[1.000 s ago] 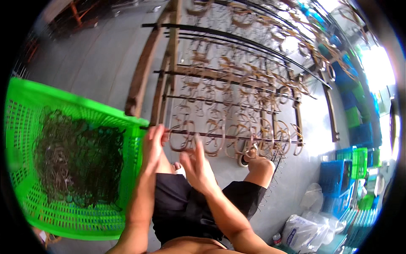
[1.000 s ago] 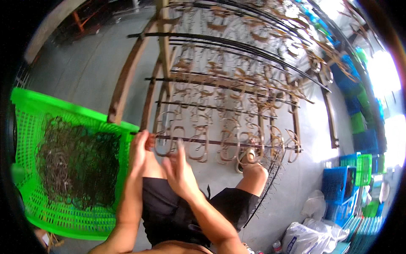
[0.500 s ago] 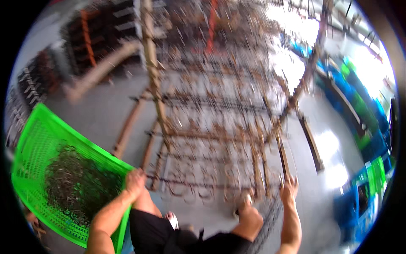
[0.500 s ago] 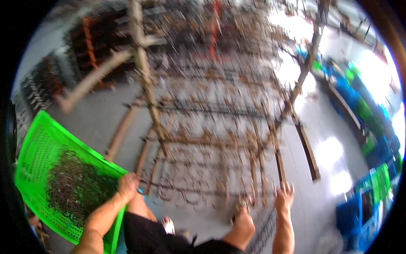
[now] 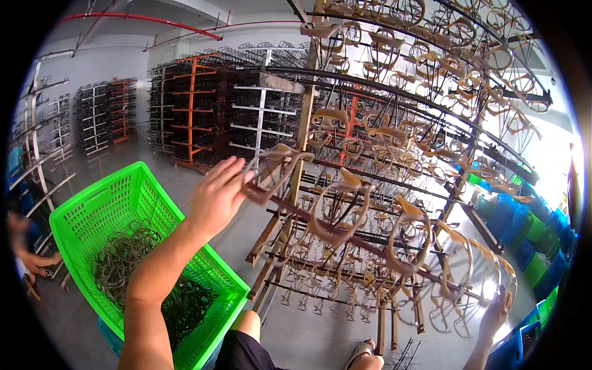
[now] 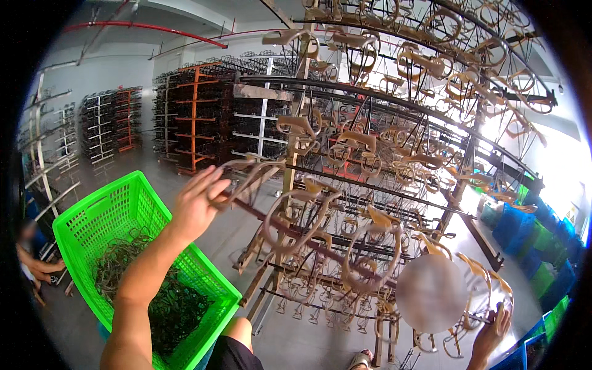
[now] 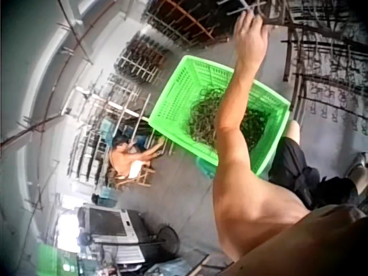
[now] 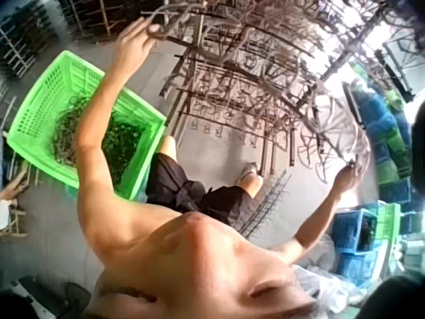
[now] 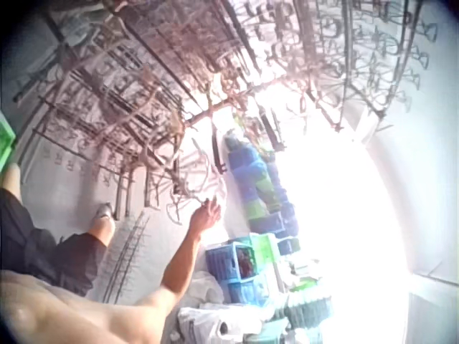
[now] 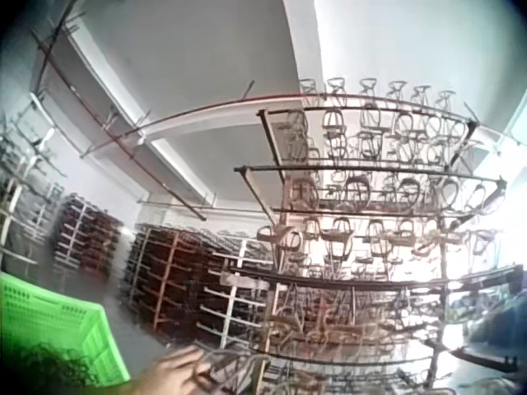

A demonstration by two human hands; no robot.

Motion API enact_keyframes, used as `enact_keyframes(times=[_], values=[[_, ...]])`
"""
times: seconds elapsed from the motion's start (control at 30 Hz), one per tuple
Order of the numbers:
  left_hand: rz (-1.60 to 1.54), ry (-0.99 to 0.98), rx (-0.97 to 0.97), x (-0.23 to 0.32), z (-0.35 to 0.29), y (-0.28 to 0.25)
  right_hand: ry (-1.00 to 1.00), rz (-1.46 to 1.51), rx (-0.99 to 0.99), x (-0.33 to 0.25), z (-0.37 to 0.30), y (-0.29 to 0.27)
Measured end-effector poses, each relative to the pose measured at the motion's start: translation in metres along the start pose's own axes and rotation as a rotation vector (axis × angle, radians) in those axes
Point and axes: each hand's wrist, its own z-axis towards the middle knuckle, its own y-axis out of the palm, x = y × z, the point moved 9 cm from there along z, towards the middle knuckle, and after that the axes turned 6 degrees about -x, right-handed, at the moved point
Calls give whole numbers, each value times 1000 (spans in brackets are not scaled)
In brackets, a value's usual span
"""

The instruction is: The person sits on a low stool and repeatedly picks small metal rings from a green basket, then threads them onto horizontal rods of a wooden rack. The person handles the rings one at a time and places them onto the rack structure.

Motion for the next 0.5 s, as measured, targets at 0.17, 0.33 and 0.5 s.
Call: enact_keyframes(times=[0.17,0.33,0.5], values=[[-155,-52,-52,-25,-1,35,-150,-229,165,-19,61,4],[-187,-153,-155,-10,23,53,-156,-109,54,-47,136,9],[-292,-332,-273,-30,3,71,-308,-37,51,-73,175,37]])
